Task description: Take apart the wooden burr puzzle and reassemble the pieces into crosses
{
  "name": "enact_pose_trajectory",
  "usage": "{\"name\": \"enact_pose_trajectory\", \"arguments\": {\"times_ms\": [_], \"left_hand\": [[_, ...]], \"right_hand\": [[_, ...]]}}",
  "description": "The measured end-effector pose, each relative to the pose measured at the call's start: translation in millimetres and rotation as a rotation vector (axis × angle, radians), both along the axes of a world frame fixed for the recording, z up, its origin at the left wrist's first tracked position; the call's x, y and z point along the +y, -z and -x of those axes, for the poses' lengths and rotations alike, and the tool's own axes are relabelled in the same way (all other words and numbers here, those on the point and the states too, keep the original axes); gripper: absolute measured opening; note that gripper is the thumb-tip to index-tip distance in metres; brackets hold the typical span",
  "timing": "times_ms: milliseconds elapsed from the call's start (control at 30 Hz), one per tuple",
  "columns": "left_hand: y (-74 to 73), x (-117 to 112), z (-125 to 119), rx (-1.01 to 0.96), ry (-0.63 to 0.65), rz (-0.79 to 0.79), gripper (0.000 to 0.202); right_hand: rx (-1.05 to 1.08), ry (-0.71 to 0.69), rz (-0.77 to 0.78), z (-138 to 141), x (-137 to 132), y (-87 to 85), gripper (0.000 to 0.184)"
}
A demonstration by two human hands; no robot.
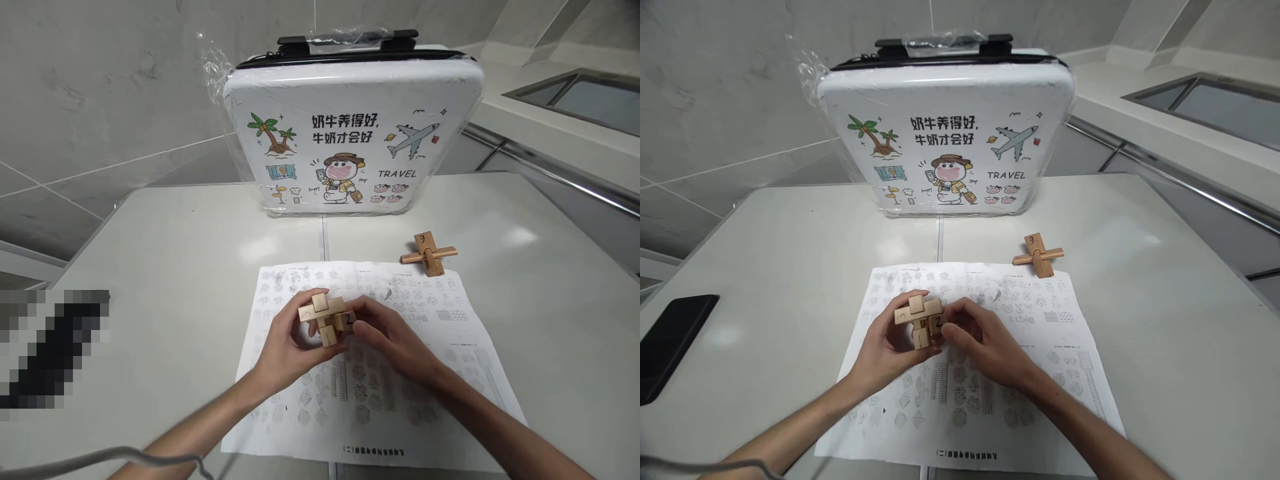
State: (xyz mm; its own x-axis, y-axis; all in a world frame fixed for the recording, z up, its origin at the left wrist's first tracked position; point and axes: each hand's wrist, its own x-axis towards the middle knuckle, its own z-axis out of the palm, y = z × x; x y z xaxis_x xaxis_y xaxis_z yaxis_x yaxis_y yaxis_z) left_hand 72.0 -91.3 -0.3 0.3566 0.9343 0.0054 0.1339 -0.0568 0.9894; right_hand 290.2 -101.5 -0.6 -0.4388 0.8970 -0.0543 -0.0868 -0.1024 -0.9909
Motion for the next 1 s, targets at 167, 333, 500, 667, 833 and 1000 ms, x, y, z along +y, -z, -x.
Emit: {"name": "enact_pose_trajectory", "arguments": {"times_ms": [167,333,500,667,833,1000], "left_hand": [[2.7,0.6,2.2,0.101,-0.006,-0.175,0.065],[0.7,2.1,3.7,0.181,0.042,-0.314,0.067],[0.2,4.7,4.7,0.196,0.077,-0.366,0.066],[-0.6,4.9,4.9,0.186,0.153,-0.283,0.068],[-2.2,3.4,3.8,0.195,0.183,-0.251,0.062],[0.3,4.3,4.3,0.156,0.121,-0.196,0.069]], "right_hand": [[-0.01,0.026,0.086,-1.8,1.7,2.1,0.025],[0.013,0.009,0.139,-4.4,3.0,2.7,0.026],[0.069,-0.062,0.184,-9.6,6.3,3.3,0.029],[0.113,-0.112,0.269,-10.8,6.0,3.7,0.038],[0.154,-0.11,0.272,-7.1,1.6,5.9,0.052],[0.013,-0.082,0.045,-3.4,0.9,5.8,0.024]]}}
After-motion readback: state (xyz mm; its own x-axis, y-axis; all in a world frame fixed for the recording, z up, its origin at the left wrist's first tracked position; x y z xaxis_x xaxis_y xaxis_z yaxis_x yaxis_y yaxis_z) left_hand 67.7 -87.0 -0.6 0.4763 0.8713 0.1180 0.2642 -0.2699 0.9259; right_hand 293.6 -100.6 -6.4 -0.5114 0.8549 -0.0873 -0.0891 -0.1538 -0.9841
